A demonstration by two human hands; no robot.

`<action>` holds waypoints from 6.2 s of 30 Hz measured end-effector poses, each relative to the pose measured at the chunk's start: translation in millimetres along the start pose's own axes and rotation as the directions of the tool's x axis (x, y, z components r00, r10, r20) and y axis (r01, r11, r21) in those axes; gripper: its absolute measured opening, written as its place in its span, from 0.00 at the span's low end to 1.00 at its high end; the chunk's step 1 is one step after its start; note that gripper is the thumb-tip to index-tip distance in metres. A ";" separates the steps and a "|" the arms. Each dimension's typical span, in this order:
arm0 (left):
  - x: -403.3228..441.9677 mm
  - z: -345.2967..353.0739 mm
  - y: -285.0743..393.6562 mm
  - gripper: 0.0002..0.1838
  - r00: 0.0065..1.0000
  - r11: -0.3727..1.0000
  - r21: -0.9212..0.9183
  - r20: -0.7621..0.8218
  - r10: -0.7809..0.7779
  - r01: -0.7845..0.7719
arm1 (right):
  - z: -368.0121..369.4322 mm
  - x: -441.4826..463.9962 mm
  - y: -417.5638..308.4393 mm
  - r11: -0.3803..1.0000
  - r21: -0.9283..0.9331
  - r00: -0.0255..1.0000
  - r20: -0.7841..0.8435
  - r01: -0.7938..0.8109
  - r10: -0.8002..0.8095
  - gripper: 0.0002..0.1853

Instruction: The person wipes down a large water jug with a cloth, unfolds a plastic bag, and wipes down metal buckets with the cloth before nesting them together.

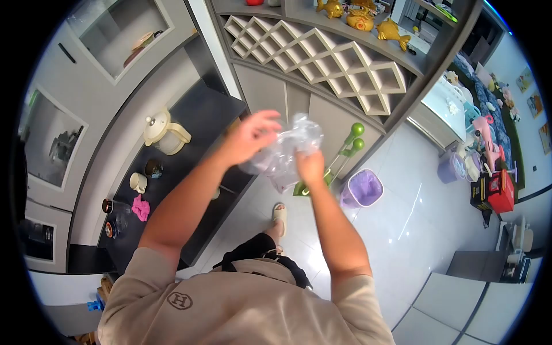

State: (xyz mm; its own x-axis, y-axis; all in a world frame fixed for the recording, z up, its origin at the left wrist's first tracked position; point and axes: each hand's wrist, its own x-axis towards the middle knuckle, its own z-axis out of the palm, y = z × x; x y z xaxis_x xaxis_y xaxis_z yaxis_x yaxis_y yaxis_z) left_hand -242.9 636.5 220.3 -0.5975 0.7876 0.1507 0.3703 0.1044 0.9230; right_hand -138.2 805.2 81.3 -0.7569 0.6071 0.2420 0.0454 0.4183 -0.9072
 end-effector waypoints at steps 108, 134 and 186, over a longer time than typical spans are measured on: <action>44.2 -161.6 -169.6 0.37 0.732 0.570 -0.783 -0.234 -0.640 0.248 | 200.4 263.1 -42.3 0.237 0.309 0.000 0.608 0.921 -0.794 0.13; 208.3 -169.7 -267.3 0.31 0.561 0.619 -0.647 -0.337 -0.756 0.446 | 365.9 413.2 97.3 0.933 -0.356 0.842 0.519 0.057 0.147 0.47; -491.1 -95.0 -193.7 0.15 0.131 0.651 -0.736 -0.638 -0.759 0.189 | 370.3 -198.2 -69.2 0.963 0.003 0.191 0.980 0.268 -0.056 0.13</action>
State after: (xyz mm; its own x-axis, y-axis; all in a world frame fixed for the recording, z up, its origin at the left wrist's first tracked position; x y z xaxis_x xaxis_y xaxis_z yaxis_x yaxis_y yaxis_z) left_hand -88.7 171.8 1.1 -0.8131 -0.3632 -0.4549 -0.3947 -0.2303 0.8895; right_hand -232.7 405.7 -31.3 -0.7858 -0.5697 -0.2407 -0.1606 0.5638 -0.8102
